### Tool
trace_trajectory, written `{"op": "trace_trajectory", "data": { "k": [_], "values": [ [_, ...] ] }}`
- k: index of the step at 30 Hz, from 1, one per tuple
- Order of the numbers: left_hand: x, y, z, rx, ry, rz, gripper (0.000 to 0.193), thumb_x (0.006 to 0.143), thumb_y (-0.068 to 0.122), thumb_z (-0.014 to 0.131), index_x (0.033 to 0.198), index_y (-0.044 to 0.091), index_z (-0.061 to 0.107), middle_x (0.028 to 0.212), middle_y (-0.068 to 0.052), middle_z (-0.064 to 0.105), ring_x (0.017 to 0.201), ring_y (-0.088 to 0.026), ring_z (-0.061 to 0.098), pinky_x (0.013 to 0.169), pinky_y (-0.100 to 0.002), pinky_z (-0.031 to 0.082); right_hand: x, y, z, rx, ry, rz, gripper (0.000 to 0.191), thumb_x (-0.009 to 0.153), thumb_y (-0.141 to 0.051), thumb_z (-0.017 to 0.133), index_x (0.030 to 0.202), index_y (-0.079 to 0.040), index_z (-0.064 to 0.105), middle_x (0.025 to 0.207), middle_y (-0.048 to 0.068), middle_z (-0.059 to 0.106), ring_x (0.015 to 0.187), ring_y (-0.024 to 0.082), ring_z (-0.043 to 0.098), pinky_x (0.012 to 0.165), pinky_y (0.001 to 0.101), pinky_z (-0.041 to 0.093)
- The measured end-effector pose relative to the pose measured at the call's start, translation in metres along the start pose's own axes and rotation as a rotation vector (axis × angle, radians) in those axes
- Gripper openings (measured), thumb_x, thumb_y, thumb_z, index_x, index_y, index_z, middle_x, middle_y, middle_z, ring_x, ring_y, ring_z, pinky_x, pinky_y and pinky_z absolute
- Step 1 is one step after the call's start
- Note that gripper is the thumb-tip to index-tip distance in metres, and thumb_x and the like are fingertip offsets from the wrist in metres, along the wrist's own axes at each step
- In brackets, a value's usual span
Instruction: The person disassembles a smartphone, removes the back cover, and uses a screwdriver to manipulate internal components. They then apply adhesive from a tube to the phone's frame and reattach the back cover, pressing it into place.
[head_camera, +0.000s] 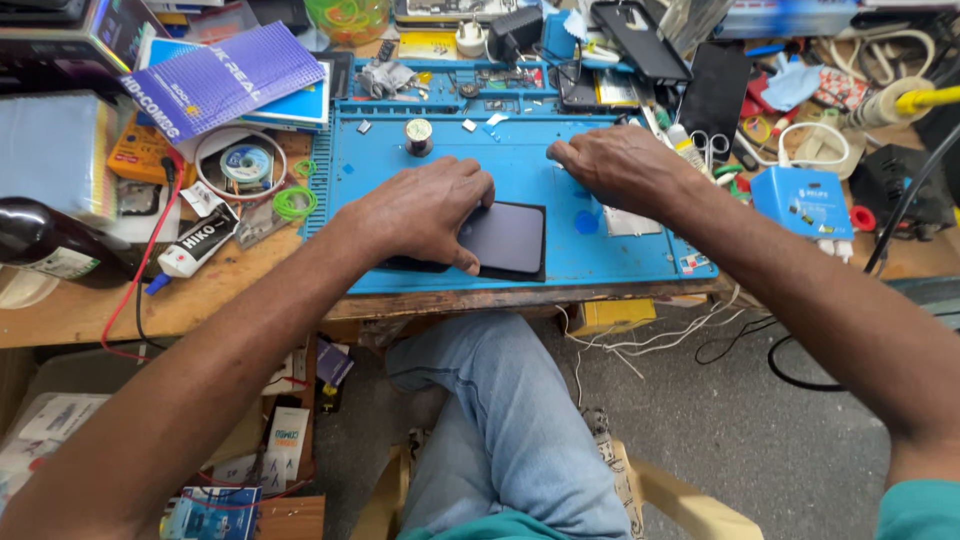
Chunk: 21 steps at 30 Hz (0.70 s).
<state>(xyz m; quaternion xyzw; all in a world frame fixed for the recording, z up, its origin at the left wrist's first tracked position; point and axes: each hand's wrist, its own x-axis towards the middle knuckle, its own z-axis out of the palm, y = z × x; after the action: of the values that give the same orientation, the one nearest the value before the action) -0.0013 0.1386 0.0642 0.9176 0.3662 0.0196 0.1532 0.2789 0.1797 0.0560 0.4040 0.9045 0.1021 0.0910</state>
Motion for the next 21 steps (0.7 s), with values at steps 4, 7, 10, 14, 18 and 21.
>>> {"op": "trace_trajectory", "data": {
  "k": [4,7,10,14,18,21],
  "values": [
    [0.008,0.01,0.002,-0.06,0.115,0.22,0.09,0.056,0.042,0.098,0.127,0.005,0.057,0.115,-0.014,0.06,0.112,-0.036,0.055,0.093,-0.049,0.047,0.001,0.002,-0.001,0.108,0.304,-0.077,0.029,0.093,0.002,0.06,0.122,-0.002,0.061,0.093,0.018,0.073,0.082,0.036,0.072,0.067,0.0473,0.057],
    [0.021,0.025,0.004,0.021,0.05,0.223,0.085,0.056,0.038,0.097,0.126,0.009,0.058,0.114,-0.011,0.061,0.115,-0.035,0.056,0.095,-0.048,0.048,-0.001,0.005,-0.001,0.26,0.166,0.221,0.041,0.087,-0.001,0.063,0.127,-0.006,0.059,0.083,0.016,0.072,0.076,0.036,0.071,0.069,0.0491,0.056],
    [0.033,0.031,0.001,0.03,-0.007,0.192,0.092,0.05,0.038,0.098,0.126,0.009,0.056,0.115,-0.009,0.061,0.114,-0.033,0.056,0.095,-0.046,0.049,-0.004,0.005,0.002,0.431,0.228,0.305,0.042,0.084,0.0,0.064,0.125,-0.005,0.06,0.081,0.013,0.073,0.076,0.033,0.071,0.07,0.0484,0.055],
    [0.04,0.029,-0.003,0.048,-0.068,0.2,0.088,0.048,0.04,0.099,0.119,0.009,0.057,0.114,-0.007,0.062,0.115,-0.031,0.056,0.095,-0.046,0.049,-0.018,0.003,0.01,0.817,0.275,0.391,0.046,0.083,-0.002,0.068,0.128,-0.005,0.063,0.084,0.009,0.073,0.074,0.02,0.071,0.07,0.0356,0.057],
    [0.039,0.028,-0.002,0.036,-0.067,0.184,0.087,0.047,0.041,0.099,0.116,0.009,0.056,0.114,-0.007,0.062,0.114,-0.031,0.057,0.094,-0.046,0.05,-0.037,-0.006,0.021,1.23,0.349,0.372,0.051,0.084,0.0,0.07,0.135,-0.005,0.066,0.092,0.003,0.072,0.08,0.009,0.067,0.07,0.0255,0.056],
    [0.04,0.027,-0.001,0.035,-0.072,0.17,0.088,0.046,0.041,0.099,0.116,0.01,0.056,0.115,-0.007,0.061,0.114,-0.031,0.057,0.094,-0.046,0.05,-0.041,-0.022,0.03,1.52,0.417,0.359,0.036,0.09,-0.001,0.072,0.126,-0.001,0.07,0.094,0.005,0.072,0.08,0.009,0.069,0.069,0.0233,0.057]
  ]
}}
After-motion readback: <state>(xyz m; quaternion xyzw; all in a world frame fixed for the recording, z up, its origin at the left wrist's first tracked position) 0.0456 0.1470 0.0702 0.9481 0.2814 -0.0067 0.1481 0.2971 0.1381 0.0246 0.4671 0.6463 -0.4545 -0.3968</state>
